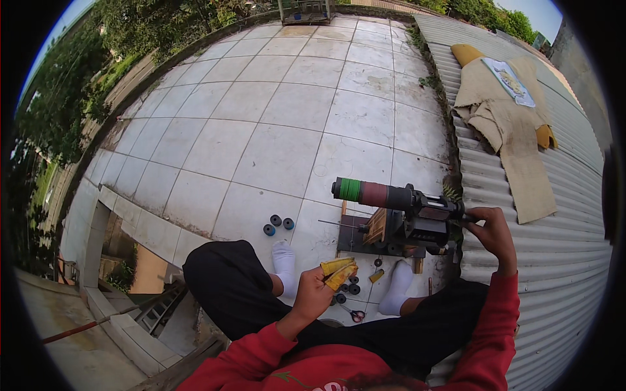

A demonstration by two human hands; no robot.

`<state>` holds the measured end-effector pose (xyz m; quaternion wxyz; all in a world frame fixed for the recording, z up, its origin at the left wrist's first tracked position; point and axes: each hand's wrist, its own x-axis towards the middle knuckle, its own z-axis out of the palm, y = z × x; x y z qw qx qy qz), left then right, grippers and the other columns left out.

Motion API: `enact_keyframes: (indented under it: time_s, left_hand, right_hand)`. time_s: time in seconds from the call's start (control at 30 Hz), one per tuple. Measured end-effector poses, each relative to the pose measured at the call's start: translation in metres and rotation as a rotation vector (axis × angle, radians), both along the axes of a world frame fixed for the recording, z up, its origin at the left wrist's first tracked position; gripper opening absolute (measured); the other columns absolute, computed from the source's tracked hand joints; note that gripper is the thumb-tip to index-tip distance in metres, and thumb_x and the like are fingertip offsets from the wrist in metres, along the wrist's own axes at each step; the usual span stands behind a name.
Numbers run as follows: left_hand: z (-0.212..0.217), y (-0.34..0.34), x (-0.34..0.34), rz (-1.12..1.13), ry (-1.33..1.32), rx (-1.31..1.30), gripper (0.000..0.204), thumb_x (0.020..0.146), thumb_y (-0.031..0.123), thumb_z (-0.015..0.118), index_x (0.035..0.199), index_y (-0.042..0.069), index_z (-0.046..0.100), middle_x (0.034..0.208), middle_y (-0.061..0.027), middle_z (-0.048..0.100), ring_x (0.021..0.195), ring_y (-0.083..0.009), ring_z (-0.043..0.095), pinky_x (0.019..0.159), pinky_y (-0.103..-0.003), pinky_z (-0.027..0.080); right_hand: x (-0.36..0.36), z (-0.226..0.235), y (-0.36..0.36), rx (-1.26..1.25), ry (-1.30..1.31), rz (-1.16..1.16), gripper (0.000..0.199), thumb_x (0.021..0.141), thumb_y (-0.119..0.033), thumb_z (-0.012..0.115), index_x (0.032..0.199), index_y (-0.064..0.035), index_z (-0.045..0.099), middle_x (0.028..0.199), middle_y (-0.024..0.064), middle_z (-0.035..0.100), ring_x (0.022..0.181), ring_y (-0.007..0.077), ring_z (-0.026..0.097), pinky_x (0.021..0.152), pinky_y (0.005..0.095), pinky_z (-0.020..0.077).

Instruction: Assembling and inspecting small black spools or mechanical parts using a winding machine.

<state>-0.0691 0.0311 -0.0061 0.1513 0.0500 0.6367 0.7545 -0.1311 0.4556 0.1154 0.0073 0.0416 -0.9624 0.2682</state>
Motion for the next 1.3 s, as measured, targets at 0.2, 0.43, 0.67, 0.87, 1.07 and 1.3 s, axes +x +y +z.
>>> enact_keyframes:
  time_s: [0.2,0.43,0.67,0.87,1.07,1.3]
  left_hand:
    - [0.003,0.008,-0.028,0.041,0.037,0.007,0.03,0.108,0.007,0.069,0.134,-0.008,0.072,0.122,-0.01,0.08,0.111,-0.0119,0.072,0.101,-0.028,0.055]
    - [0.004,0.02,-0.056,0.139,0.074,0.002,0.028,0.108,0.005,0.068,0.133,-0.008,0.072,0.12,-0.0113,0.081,0.112,-0.0152,0.074,0.103,-0.029,0.055]
    - [-0.008,0.016,-0.054,-0.006,0.253,-0.138,0.027,0.105,0.008,0.071,0.128,-0.005,0.076,0.115,-0.0132,0.083,0.102,-0.0172,0.078,0.087,-0.032,0.059]
    - [-0.053,0.009,-0.043,-0.076,0.291,-0.524,0.019,0.096,0.005,0.074,0.114,-0.002,0.08,0.1,-0.0244,0.078,0.089,-0.0386,0.078,0.077,-0.041,0.06]
    - [-0.101,0.009,-0.026,-0.185,0.121,-0.835,0.012,0.091,0.003,0.073,0.1,-0.002,0.078,0.095,-0.0268,0.076,0.089,-0.0447,0.075,0.079,-0.052,0.059]
    - [-0.146,0.007,-0.008,-0.428,0.13,-1.012,0.018,0.092,0.009,0.072,0.107,0.001,0.078,0.094,-0.0261,0.077,0.089,-0.0453,0.075,0.081,-0.055,0.059]
  right_hand:
    - [-0.041,-0.005,0.016,0.014,0.03,0.064,0.035,0.083,0.002,0.077,0.117,0.0023,0.08,0.098,0.0221,0.08,0.085,0.0288,0.078,0.079,0.0368,0.0583]
    - [-0.072,-0.046,0.021,-0.079,-0.081,0.064,0.037,0.082,0.004,0.075,0.119,0.0045,0.078,0.098,0.0236,0.08,0.085,0.0245,0.078,0.085,0.0362,0.0595]
    - [-0.066,-0.062,0.027,-0.124,-0.158,0.092,0.035,0.084,0.004,0.074,0.119,0.0066,0.077,0.1,0.0226,0.082,0.089,0.0201,0.077,0.087,0.0369,0.0592]
    - [-0.059,-0.03,0.014,-0.156,-0.168,-0.06,0.034,0.09,0.001,0.077,0.123,0.0021,0.076,0.108,0.0161,0.081,0.101,0.0239,0.075,0.095,0.035,0.0554]
    - [0.026,0.034,-0.052,-0.413,0.363,0.038,0.013,0.094,0.0,0.074,0.106,0.0005,0.076,0.098,0.0141,0.079,0.099,0.0264,0.077,0.089,0.0356,0.0579]
    - [0.052,-0.108,-0.22,-0.792,-0.074,-0.116,0.051,0.101,-0.01,0.075,0.15,-0.002,0.062,0.149,0.0219,0.064,0.129,0.0286,0.068,0.103,0.0398,0.0554]
